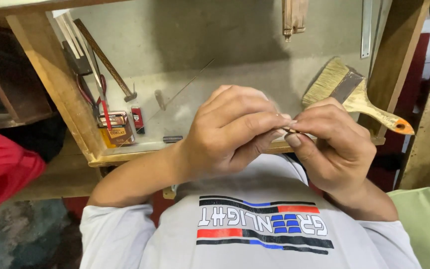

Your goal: The person sweeps a jewelry workbench with a brush and then files a small metal ring.

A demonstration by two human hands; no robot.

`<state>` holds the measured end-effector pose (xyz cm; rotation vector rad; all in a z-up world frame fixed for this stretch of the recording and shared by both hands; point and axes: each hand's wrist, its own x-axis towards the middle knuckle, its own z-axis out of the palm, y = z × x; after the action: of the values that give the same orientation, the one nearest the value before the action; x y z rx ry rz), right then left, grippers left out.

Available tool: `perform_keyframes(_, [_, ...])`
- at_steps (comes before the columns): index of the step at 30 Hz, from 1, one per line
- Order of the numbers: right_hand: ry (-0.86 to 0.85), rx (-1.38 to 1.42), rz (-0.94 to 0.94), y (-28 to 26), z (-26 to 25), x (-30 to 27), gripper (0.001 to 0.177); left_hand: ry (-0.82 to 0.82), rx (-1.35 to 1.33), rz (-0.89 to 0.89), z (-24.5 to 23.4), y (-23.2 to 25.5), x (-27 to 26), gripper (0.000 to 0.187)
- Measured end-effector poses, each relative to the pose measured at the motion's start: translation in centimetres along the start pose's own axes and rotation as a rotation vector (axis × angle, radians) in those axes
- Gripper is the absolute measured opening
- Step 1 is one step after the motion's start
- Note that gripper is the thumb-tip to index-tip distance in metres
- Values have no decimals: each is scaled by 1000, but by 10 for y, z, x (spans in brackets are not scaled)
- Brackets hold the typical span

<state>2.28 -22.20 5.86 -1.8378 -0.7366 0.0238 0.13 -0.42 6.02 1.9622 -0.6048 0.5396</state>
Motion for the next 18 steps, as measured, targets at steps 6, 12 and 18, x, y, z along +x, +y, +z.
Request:
perform_keyframes(6, [22, 6, 60, -2, -2, -6, 21, -8, -301, -178, -4, 10, 1, 10])
perform_keyframes(12, [6, 24, 3, -6, -3, -3, 14, -57, -405, -280, -7, 16, -2, 13])
perform_keyframes(18, [3, 11, -22, -7, -2, -3, 11, -46, -421, -296, -6, 18, -4, 13])
